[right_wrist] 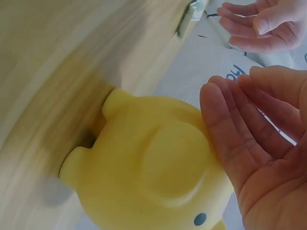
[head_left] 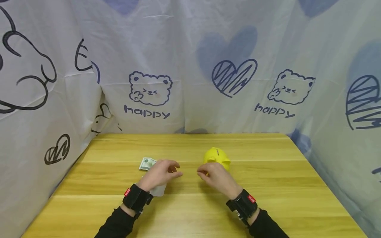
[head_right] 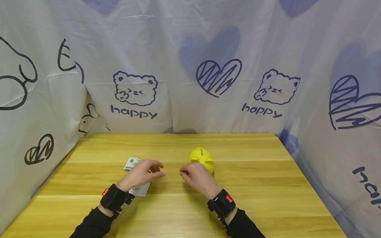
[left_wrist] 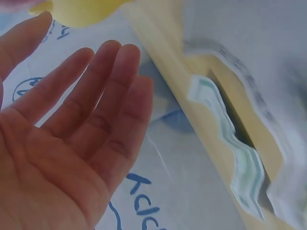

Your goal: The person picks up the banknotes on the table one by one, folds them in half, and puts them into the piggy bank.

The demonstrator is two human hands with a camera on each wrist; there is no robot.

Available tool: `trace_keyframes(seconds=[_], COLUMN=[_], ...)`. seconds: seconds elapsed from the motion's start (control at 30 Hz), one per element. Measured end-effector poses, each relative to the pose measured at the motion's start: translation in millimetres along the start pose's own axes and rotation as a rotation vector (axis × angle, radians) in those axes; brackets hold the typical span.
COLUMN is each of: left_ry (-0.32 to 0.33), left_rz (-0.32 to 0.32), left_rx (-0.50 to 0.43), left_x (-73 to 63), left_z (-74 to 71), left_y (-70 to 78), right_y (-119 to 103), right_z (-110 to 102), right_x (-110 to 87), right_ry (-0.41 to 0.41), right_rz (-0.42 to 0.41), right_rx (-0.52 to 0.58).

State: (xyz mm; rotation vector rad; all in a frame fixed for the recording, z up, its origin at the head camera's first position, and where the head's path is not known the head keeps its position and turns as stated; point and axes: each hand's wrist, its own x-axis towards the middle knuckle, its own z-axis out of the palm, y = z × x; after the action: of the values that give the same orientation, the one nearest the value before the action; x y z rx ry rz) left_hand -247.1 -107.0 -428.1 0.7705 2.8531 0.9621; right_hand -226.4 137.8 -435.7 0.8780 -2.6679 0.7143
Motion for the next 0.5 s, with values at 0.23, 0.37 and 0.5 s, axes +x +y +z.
trace_keyframes(seconds=[0.23,0.37,0.5], left_ry=[-0.019,-0.009,0.007], left_rz=[-0.028,-0.033,-0.05], left_rx=[0.003,0.005,0.004], left_x=[-6.9,-7.3,-7.9], left_z=[-4.1,-6.9,-11.5], left_y=[-9.8,-10.6,-11.0], right_y=[-2,-3,-4], right_z=[4,7,9], right_x=[-0.3,0.1,0.3], right_ry=[-0.018,-0.017,0.0], right_rz=[0.009,-0.007,-0.032], right_rx=[0.013,0.001,-0.024])
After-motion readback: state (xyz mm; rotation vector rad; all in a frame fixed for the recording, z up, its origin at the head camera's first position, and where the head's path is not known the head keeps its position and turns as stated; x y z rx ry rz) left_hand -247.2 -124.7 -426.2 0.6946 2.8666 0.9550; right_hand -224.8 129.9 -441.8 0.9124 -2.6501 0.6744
